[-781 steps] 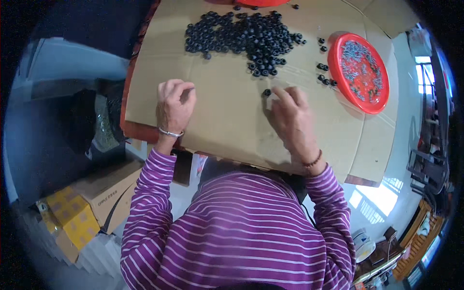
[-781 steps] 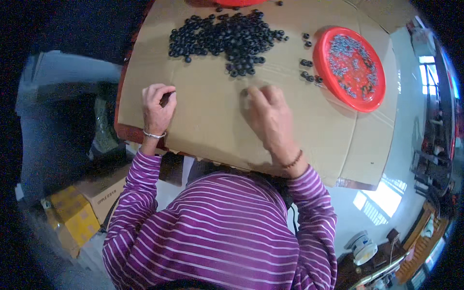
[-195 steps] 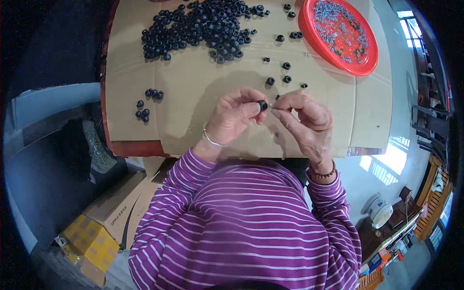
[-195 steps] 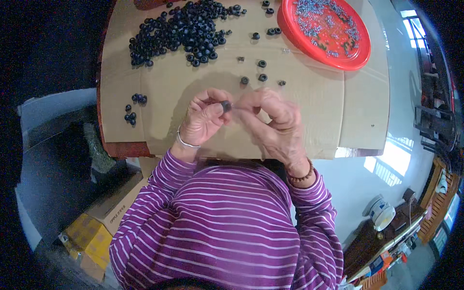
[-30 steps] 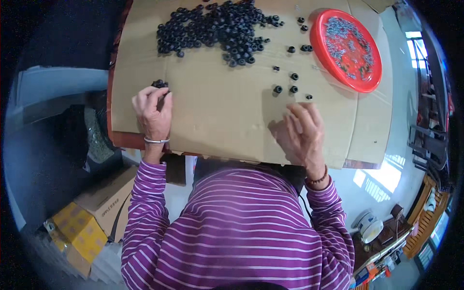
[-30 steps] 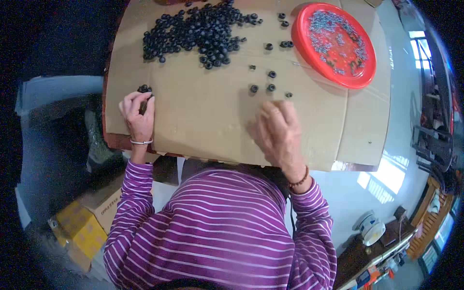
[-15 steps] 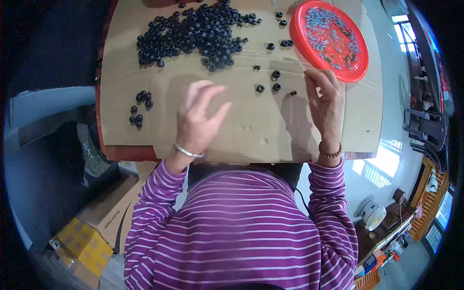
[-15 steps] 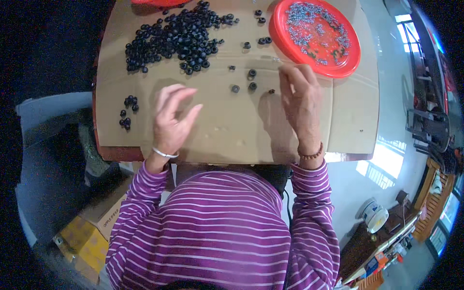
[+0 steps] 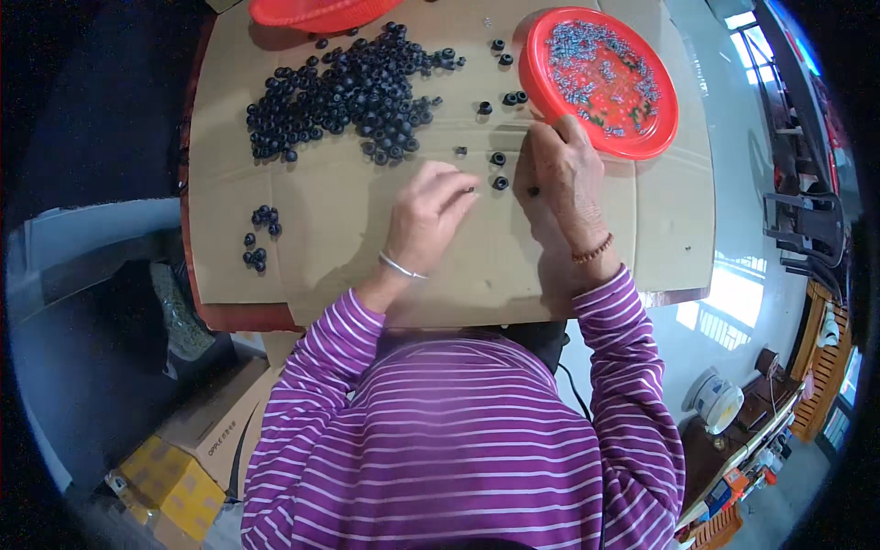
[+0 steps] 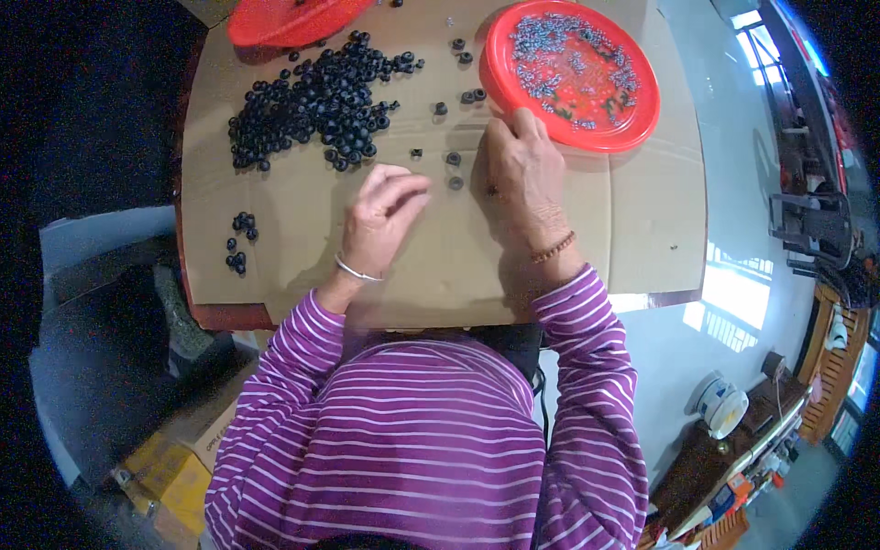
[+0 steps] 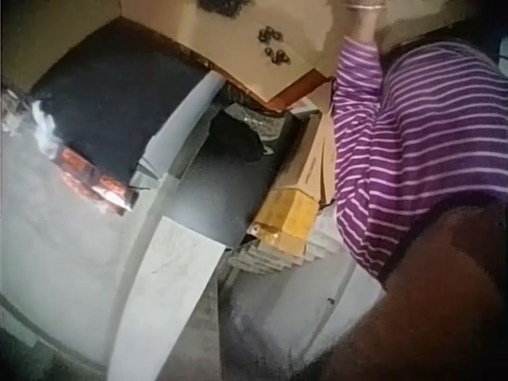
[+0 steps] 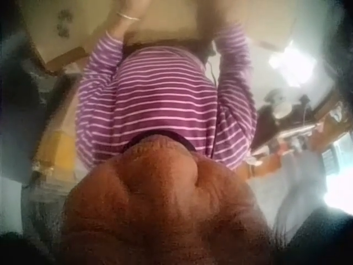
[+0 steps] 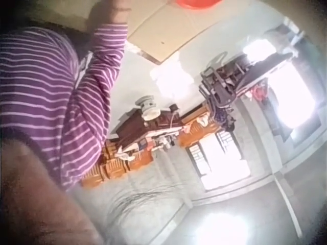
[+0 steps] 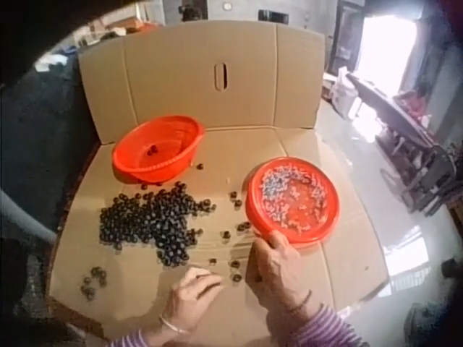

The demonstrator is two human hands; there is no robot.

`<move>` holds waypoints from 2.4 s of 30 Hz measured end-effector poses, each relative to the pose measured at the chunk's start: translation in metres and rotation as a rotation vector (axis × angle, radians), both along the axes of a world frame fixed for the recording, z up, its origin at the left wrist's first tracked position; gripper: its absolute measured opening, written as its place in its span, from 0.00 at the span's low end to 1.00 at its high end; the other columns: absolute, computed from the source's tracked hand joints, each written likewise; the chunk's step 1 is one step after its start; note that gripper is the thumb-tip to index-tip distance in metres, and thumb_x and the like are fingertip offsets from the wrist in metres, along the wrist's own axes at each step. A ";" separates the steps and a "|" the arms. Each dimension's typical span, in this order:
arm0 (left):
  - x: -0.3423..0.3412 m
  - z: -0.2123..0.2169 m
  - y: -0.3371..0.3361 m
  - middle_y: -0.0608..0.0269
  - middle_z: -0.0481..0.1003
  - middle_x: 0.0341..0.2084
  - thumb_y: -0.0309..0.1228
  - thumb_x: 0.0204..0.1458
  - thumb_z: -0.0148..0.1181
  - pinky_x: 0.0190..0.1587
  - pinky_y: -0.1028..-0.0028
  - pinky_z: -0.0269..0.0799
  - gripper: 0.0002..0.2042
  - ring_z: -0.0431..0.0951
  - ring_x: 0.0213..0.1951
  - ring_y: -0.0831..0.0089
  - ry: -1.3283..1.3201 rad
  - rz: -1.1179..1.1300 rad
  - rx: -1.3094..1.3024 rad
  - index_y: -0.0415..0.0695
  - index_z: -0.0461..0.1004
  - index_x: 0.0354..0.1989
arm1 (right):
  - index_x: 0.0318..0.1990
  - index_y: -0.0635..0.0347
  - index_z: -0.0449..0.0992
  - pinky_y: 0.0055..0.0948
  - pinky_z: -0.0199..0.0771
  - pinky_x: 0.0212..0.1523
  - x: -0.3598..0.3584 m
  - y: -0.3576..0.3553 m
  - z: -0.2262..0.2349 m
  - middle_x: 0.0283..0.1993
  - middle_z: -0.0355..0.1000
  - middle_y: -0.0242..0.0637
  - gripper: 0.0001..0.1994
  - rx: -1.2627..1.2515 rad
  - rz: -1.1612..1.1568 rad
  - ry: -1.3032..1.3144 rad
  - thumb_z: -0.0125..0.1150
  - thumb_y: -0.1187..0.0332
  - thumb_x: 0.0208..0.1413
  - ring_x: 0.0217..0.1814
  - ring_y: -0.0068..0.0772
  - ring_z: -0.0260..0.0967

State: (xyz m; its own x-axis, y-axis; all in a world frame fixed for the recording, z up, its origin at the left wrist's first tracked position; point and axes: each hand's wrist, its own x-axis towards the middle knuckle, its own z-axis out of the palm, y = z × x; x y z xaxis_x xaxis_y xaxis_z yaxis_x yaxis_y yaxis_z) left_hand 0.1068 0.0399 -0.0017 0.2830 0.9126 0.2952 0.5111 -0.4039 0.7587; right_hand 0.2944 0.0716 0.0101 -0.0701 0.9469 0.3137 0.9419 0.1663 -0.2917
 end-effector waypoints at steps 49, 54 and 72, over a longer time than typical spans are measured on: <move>-0.037 0.039 -0.085 0.58 0.74 0.35 0.23 0.49 0.56 0.30 0.81 0.72 0.08 0.76 0.34 0.73 -1.407 -0.184 -1.027 0.40 0.72 0.38 | 0.32 0.68 0.70 0.25 0.65 0.34 -0.047 -0.136 0.057 0.33 0.68 0.40 0.08 -0.271 0.302 1.484 0.58 0.85 0.44 0.33 0.29 0.65; -0.036 0.040 -0.084 0.59 0.74 0.32 0.21 0.49 0.54 0.29 0.81 0.70 0.08 0.74 0.32 0.75 -1.378 -0.234 -0.971 0.39 0.72 0.38 | 0.30 0.68 0.70 0.25 0.64 0.35 -0.056 -0.130 0.048 0.31 0.68 0.40 0.08 -0.063 0.438 1.161 0.60 0.86 0.40 0.34 0.30 0.66; -0.046 0.032 -0.077 0.59 0.75 0.27 0.17 0.44 0.56 0.28 0.79 0.73 0.07 0.75 0.26 0.77 -1.035 -0.260 -1.061 0.35 0.73 0.33 | 0.29 0.61 0.70 0.19 0.57 0.32 -0.050 -0.115 0.047 0.29 0.64 0.30 0.12 -0.640 0.308 1.387 0.69 0.76 0.37 0.33 0.20 0.60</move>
